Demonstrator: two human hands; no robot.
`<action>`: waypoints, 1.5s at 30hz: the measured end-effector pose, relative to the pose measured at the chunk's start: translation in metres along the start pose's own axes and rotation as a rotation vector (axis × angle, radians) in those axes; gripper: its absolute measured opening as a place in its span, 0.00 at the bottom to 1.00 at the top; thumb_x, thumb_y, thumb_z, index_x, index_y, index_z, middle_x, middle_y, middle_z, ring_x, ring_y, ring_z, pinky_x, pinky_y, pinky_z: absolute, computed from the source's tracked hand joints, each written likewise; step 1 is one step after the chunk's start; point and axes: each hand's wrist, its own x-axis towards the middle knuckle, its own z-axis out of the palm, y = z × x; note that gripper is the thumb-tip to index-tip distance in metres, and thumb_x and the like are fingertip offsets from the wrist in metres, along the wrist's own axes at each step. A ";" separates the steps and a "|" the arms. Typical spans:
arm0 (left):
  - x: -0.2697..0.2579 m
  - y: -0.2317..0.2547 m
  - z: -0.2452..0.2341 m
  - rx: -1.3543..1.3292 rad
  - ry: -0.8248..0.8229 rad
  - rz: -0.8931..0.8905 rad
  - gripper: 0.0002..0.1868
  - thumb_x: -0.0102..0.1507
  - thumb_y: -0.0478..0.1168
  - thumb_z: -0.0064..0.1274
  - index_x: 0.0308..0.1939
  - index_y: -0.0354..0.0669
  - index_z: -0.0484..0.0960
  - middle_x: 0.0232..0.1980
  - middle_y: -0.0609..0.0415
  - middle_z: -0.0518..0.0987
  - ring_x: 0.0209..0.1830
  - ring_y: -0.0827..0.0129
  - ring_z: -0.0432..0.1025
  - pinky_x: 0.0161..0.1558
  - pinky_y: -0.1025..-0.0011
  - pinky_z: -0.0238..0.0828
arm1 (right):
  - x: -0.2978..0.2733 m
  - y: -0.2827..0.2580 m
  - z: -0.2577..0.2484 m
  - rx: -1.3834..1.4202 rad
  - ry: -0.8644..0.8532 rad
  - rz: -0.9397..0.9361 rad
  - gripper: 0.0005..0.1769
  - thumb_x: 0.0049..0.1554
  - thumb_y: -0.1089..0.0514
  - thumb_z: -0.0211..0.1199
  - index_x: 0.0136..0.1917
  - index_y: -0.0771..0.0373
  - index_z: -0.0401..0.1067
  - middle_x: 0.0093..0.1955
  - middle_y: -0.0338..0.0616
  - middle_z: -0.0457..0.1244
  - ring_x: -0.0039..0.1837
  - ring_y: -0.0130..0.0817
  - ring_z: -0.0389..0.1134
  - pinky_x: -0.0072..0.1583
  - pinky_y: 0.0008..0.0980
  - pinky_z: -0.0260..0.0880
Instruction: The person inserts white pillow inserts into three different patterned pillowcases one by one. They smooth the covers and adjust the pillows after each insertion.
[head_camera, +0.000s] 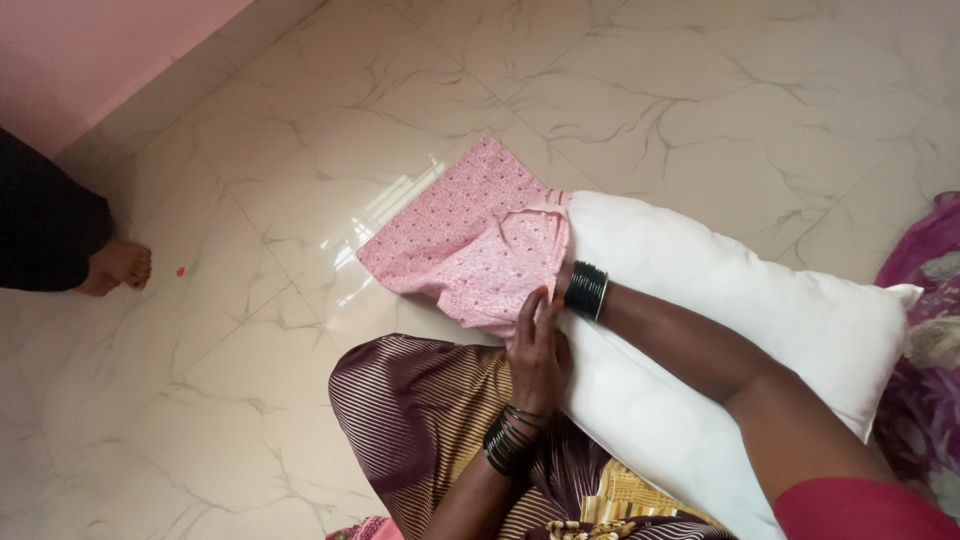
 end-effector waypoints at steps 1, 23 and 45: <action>-0.004 -0.004 0.002 -0.045 0.020 -0.046 0.24 0.62 0.26 0.51 0.64 0.37 0.71 0.69 0.42 0.70 0.44 0.60 0.79 0.38 0.71 0.82 | -0.001 -0.001 -0.007 0.029 -0.041 -0.008 0.31 0.57 0.48 0.62 0.72 0.60 0.67 0.71 0.50 0.63 0.72 0.43 0.63 0.74 0.42 0.59; 0.179 -0.063 0.054 0.386 -0.236 -0.147 0.23 0.55 0.42 0.57 0.52 0.38 0.73 0.48 0.43 0.74 0.46 0.49 0.70 0.46 0.56 0.72 | -0.092 0.022 -0.135 0.125 0.105 0.651 0.55 0.49 0.21 0.56 0.73 0.67 0.65 0.69 0.61 0.64 0.71 0.52 0.66 0.68 0.43 0.65; 0.159 0.131 0.119 0.260 -0.456 0.395 0.02 0.55 0.29 0.57 0.27 0.33 0.83 0.38 0.42 0.78 0.34 0.57 0.78 0.31 0.63 0.79 | -0.095 0.067 -0.063 -0.127 0.502 0.510 0.26 0.59 0.48 0.59 0.64 0.66 0.73 0.64 0.54 0.68 0.67 0.44 0.69 0.68 0.39 0.67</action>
